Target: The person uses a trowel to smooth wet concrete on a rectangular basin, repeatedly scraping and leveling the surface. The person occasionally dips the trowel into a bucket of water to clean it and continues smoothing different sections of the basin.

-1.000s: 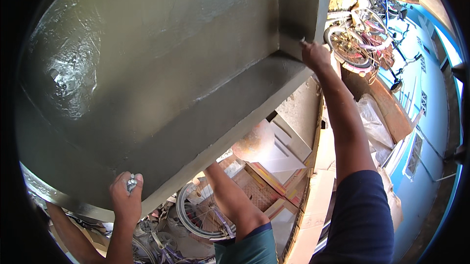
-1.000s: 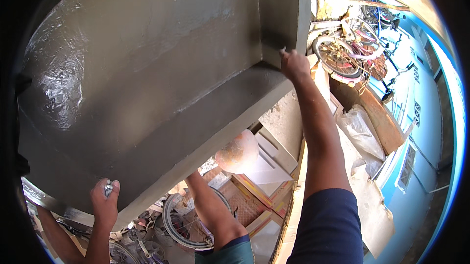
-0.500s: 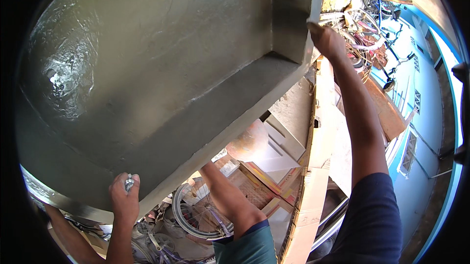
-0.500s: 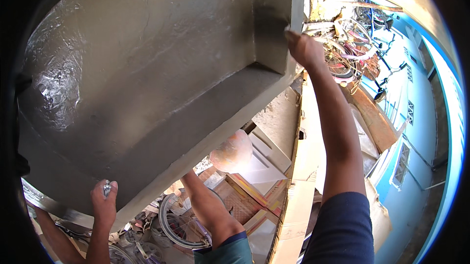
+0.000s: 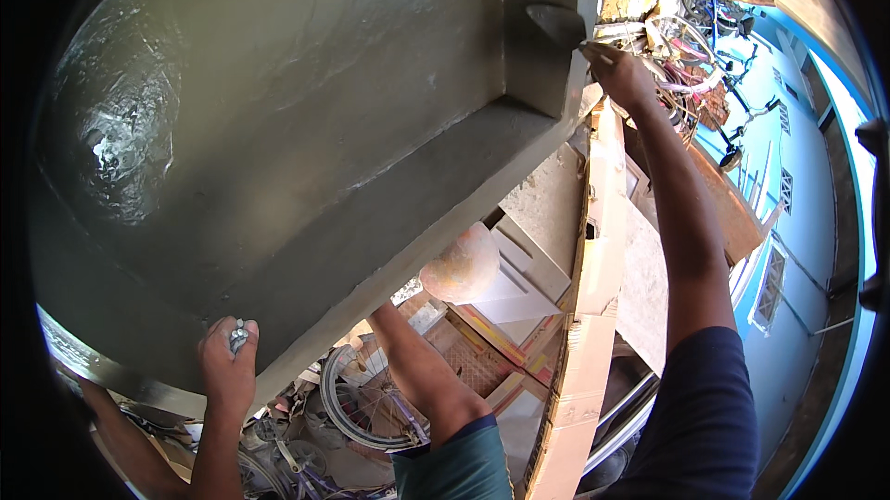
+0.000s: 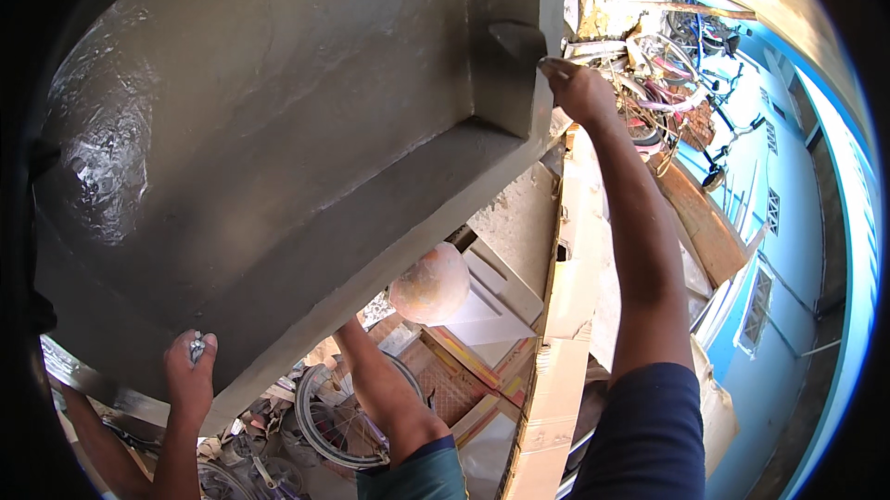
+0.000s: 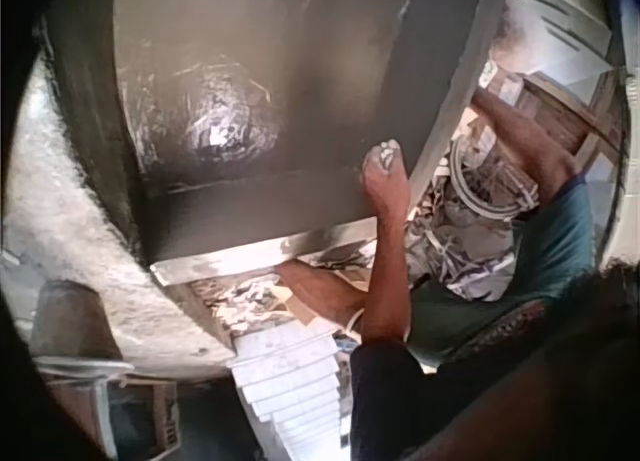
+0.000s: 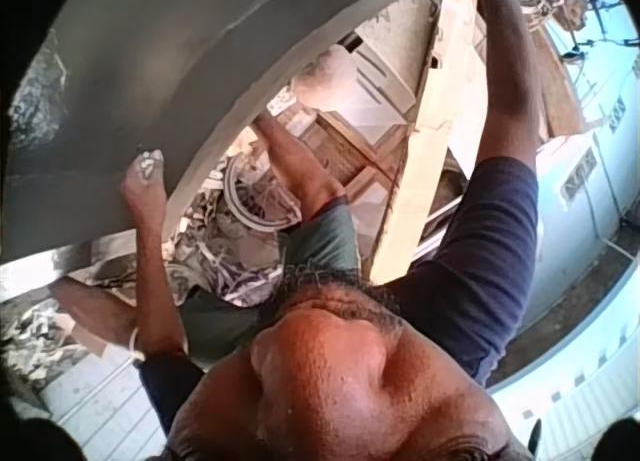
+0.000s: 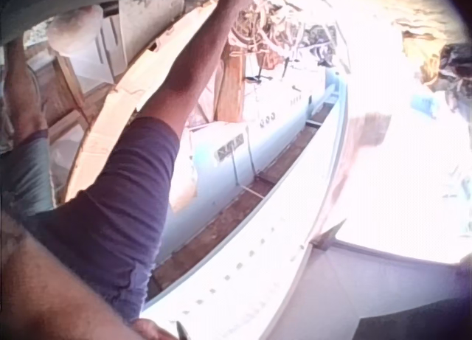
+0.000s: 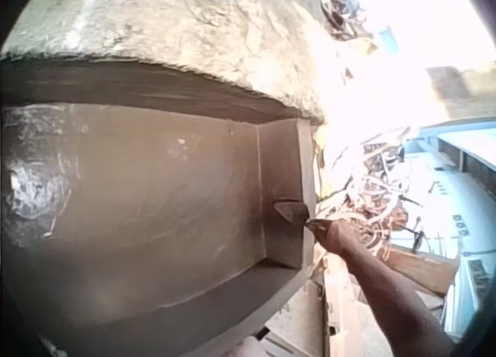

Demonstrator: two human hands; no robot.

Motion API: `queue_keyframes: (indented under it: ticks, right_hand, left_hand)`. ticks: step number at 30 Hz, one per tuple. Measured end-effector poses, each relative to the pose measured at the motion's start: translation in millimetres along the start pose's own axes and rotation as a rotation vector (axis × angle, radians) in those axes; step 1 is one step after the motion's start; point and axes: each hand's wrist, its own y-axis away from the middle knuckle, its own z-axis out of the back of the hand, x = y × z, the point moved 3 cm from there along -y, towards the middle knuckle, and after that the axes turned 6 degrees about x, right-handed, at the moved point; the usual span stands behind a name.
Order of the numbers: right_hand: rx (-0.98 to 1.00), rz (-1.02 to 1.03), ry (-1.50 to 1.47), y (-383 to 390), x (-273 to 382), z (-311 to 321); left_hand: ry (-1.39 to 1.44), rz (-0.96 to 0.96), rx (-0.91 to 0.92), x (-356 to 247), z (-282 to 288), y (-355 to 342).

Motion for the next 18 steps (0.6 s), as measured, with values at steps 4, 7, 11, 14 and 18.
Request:
queue_keyframes:
  ticks: [4,7,11,14,18]
  right_hand:
    - [0.173,-0.004,0.090,3,-7,-36]
    - [0.372,-0.071,0.114,25,-19,-46]
    - [0.401,0.001,0.358,40,-6,-35]
    - [0.256,0.075,0.476,23,10,-22]
    - [0.019,-0.079,0.493,-34,16,13]
  left_hand:
    - [0.017,0.020,0.023,22,0,-2]
    - [0.075,0.061,0.022,36,-4,-3]
    - [-0.063,-0.071,-0.079,30,-3,0]
    - [0.073,0.040,-0.001,23,-1,-2]
    - [-0.055,0.074,0.020,6,8,-3]
